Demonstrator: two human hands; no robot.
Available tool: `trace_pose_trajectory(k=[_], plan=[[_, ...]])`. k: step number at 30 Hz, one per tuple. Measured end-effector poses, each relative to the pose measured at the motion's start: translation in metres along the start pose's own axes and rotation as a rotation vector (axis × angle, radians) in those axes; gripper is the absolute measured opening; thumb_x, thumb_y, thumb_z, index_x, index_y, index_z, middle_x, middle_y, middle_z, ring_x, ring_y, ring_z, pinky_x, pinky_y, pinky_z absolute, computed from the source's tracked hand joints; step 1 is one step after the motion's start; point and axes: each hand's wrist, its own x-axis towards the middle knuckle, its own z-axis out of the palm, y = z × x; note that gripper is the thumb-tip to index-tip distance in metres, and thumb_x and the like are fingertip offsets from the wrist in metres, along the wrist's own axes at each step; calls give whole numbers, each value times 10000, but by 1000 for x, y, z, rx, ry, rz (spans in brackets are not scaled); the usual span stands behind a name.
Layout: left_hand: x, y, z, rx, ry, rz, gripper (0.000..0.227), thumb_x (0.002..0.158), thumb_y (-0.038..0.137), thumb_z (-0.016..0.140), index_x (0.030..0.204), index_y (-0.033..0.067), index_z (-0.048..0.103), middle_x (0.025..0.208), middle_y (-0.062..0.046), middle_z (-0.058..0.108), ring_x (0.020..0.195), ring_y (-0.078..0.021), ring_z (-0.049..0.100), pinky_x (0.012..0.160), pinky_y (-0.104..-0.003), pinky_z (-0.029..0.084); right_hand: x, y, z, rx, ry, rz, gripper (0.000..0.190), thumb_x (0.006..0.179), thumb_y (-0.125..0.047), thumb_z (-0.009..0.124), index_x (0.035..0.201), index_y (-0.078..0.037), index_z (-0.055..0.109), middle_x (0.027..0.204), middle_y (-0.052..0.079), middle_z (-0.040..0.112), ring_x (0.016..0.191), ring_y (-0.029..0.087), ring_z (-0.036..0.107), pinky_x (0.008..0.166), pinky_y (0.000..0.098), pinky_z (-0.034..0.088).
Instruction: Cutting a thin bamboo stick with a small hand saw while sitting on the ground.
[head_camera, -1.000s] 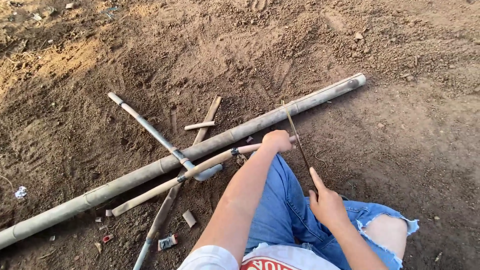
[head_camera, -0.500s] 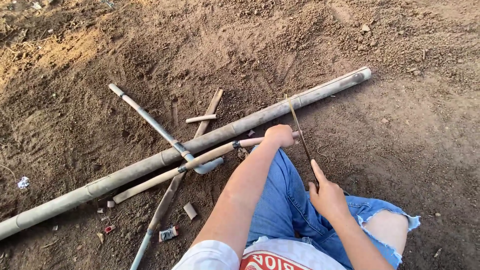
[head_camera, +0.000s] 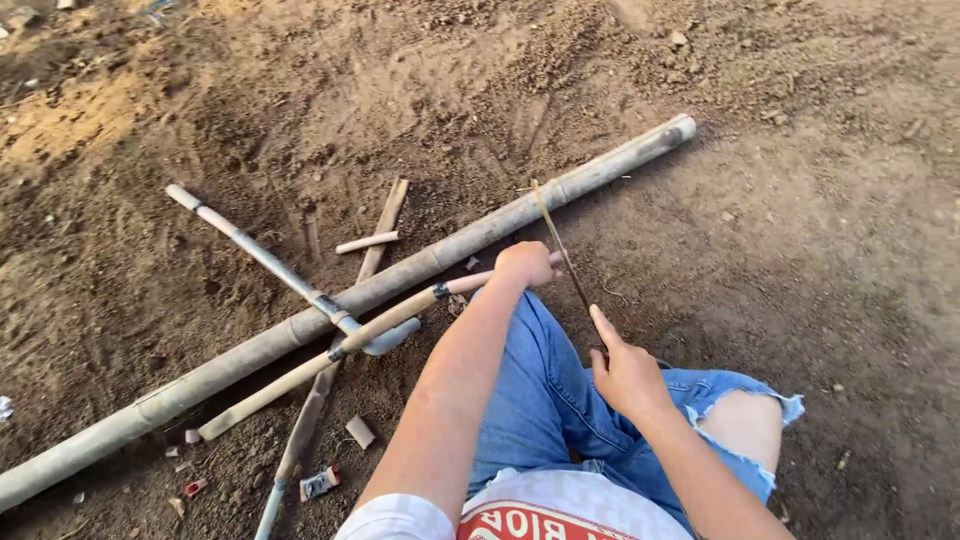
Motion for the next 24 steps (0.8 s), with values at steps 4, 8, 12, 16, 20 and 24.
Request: trace_pose_trajectory(k=[4, 8, 12, 16, 20, 24], plan=[[-1, 3, -3, 38, -11, 14, 468, 940, 384, 649, 1258, 64, 773, 1225, -187, 791, 1235, -358, 734, 1031, -501, 601, 23, 1, -3, -12, 30, -14, 693, 1059, -159, 554, 1710, -227, 328, 787, 181, 785, 623, 275, 728, 546, 392, 563], [-4, 0, -2, 9, -4, -4, 517, 918, 424, 657, 1261, 53, 767, 1218, -191, 788, 1223, -370, 734, 1017, -509, 604, 35, -12, -10, -60, 16, -76, 691, 1063, -119, 550, 1708, -161, 304, 794, 174, 781, 615, 249, 718, 514, 377, 538], [-5, 3, -3, -9, -5, -13, 510, 920, 401, 650, 1264, 41, 763, 1230, -197, 784, 1238, -372, 726, 1030, -507, 597, 14, -12, -17, -32, -15, -53, 696, 1062, -113, 549, 1707, -149, 289, 794, 189, 783, 599, 250, 710, 499, 379, 517], [5, 1, 3, 18, -21, -13, 536, 915, 438, 666, 1264, 43, 764, 1245, -193, 782, 1249, -371, 722, 1037, -508, 594, 7, -1, -10, -37, -27, -53, 696, 1062, -126, 551, 1706, -147, 286, 793, 181, 776, 597, 236, 709, 492, 362, 523], [2, 2, 2, 31, -15, -1, 521, 916, 430, 658, 1258, 52, 767, 1226, -186, 788, 1244, -367, 725, 1034, -513, 595, 38, -3, -13, -50, -22, -35, 677, 1072, -148, 541, 1707, -179, 308, 771, 158, 770, 571, 223, 691, 479, 359, 514], [0, 0, 1, 27, -25, -23, 529, 919, 452, 656, 1268, 70, 766, 1235, -177, 787, 1250, -353, 724, 1037, -506, 596, 43, -12, -13, -75, -27, -70, 678, 1072, -131, 527, 1708, -165, 293, 771, 146, 767, 571, 213, 688, 479, 349, 499]])
